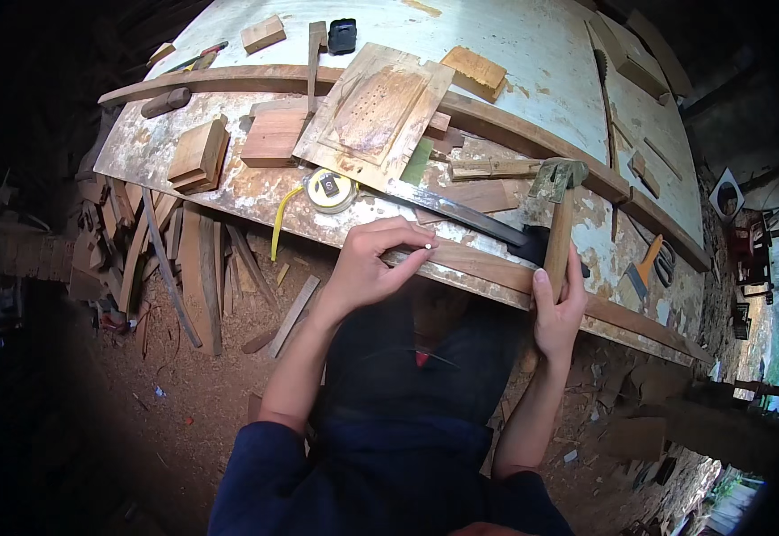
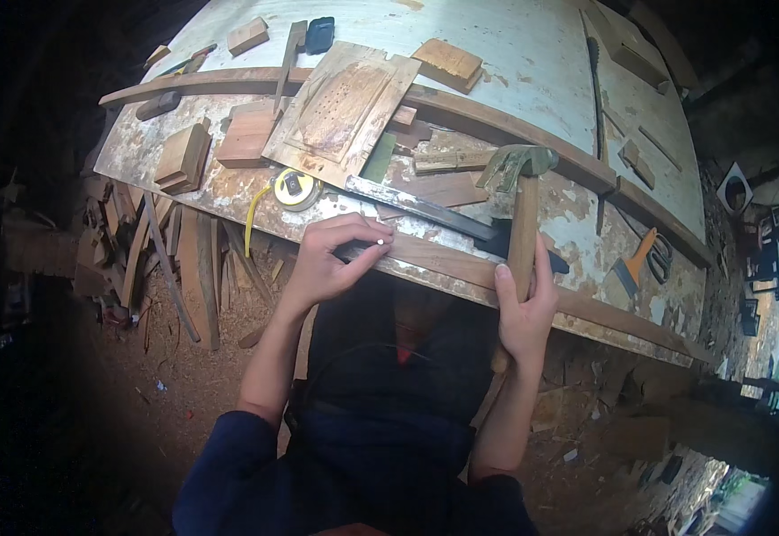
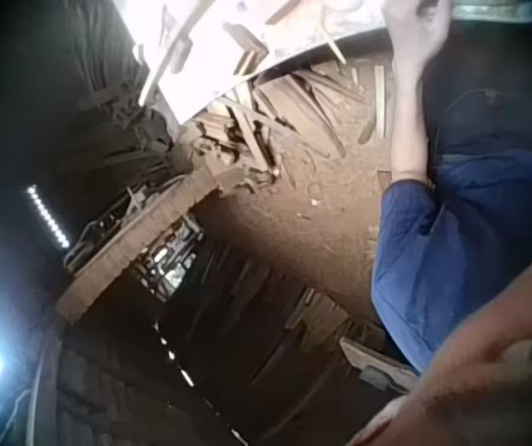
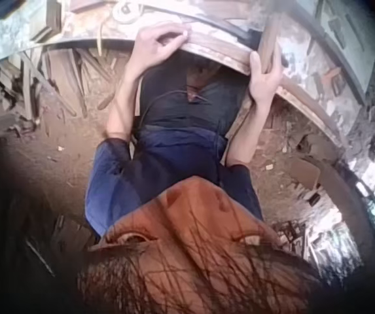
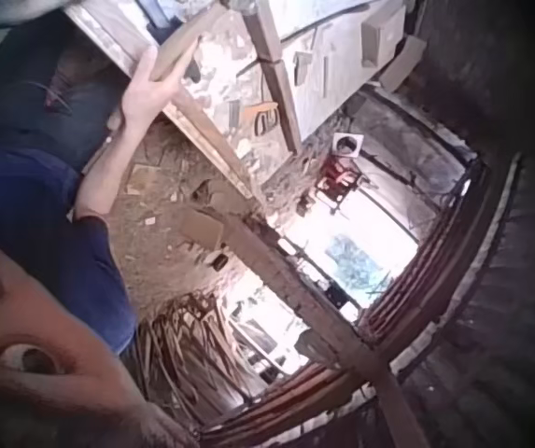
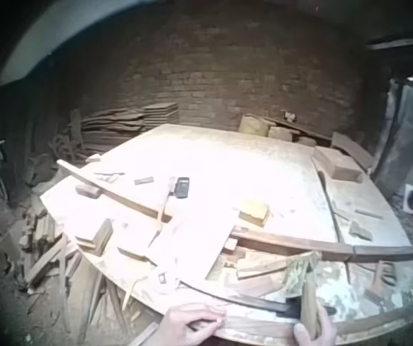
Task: Cutting and shaping a thin strip of wood using a hammer and hand saw.
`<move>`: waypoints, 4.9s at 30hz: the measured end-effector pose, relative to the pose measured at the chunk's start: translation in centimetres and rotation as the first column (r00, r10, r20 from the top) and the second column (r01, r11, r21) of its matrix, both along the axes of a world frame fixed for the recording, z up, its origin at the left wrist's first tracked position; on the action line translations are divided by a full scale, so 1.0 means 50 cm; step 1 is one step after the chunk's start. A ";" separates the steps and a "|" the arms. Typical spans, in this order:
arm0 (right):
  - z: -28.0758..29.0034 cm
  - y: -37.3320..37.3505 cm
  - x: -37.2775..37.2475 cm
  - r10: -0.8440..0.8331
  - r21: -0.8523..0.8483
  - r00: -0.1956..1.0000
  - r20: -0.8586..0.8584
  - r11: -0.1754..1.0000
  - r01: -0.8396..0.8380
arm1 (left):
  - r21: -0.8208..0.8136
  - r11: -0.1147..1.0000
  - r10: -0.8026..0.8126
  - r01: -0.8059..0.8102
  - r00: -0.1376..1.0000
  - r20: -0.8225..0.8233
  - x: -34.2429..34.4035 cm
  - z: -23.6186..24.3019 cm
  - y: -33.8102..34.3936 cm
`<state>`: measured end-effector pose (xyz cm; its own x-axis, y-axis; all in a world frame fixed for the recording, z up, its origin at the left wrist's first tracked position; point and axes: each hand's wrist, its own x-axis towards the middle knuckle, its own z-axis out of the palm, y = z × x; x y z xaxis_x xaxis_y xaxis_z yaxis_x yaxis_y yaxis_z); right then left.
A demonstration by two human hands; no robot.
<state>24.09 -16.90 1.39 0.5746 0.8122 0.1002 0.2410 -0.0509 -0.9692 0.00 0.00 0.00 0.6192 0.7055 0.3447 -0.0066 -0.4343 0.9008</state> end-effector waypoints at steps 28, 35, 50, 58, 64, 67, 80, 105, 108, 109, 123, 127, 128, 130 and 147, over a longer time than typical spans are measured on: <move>0.002 0.004 0.002 -0.039 0.045 0.989 0.144 0.998 0.033 | 0.125 0.979 0.151 -0.160 0.986 0.073 0.014 -0.014 0.012; -0.004 0.004 0.001 -0.047 0.089 0.979 0.199 0.996 0.029 | 0.163 0.977 0.125 -0.135 0.990 0.071 0.015 -0.010 0.010; 0.002 0.005 -0.002 -0.046 0.078 0.983 0.177 0.996 0.033 | 0.185 0.973 0.131 -0.138 0.990 0.052 0.015 -0.010 0.011; 0.002 0.006 -0.002 -0.047 0.076 0.982 0.181 0.997 0.034 | 0.161 0.977 0.131 -0.140 0.990 0.060 0.017 -0.017 0.008; 0.001 0.005 -0.004 -0.051 0.089 0.982 0.183 0.995 0.035 | 0.191 0.972 0.128 -0.137 0.990 0.059 0.019 -0.016 0.005; 0.005 0.004 -0.005 -0.055 0.080 0.982 0.181 0.996 0.041 | 0.202 0.970 0.122 -0.132 0.991 0.059 0.019 -0.016 0.004; -0.026 -0.007 0.017 -0.044 0.068 0.975 0.220 0.997 0.030 | 0.309 0.928 0.195 -0.208 0.978 0.073 0.027 -0.026 -0.003; 0.164 -0.126 -0.200 0.480 0.299 0.634 -0.607 0.877 -0.377 | 0.135 0.975 0.155 -0.174 0.978 0.137 0.028 -0.019 -0.013; 0.156 -0.093 -0.196 0.420 0.144 0.577 -0.701 0.875 -0.462 | 0.108 0.977 0.174 -0.183 0.981 0.089 0.022 -0.013 -0.016; 0.163 -0.084 -0.197 0.334 0.030 0.577 -0.746 0.882 -0.471 | 0.108 0.980 0.161 -0.168 0.984 0.074 0.021 -0.019 -0.013; 0.199 -0.098 -0.203 0.324 0.017 0.652 -0.685 0.903 -0.430 | 0.111 0.983 0.141 -0.148 0.988 0.066 0.021 -0.025 -0.013; 0.194 -0.147 -0.224 0.416 0.294 0.686 -0.597 0.909 -0.296 | 0.105 0.981 0.152 -0.164 0.982 0.113 0.028 -0.020 -0.017; 0.181 -0.143 -0.223 0.417 0.296 0.686 -0.596 0.908 -0.295 | 0.119 0.979 0.150 -0.164 0.982 0.116 0.028 -0.019 -0.014; 0.148 -0.128 -0.214 0.478 0.322 0.671 -0.567 0.878 -0.353 | 0.093 0.983 0.145 -0.157 0.982 0.123 0.029 -0.020 -0.016; 0.180 -0.096 -0.202 0.293 -0.054 0.686 -0.666 0.898 -0.436 | 0.088 0.982 0.154 -0.166 0.979 0.134 0.022 -0.025 -0.012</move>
<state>14.01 -21.70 10.38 0.0985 0.9306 -0.3525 -0.3772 -0.2929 -0.8786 1.10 -0.58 -1.26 0.4484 0.7509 0.4850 -0.0401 -0.5251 0.8501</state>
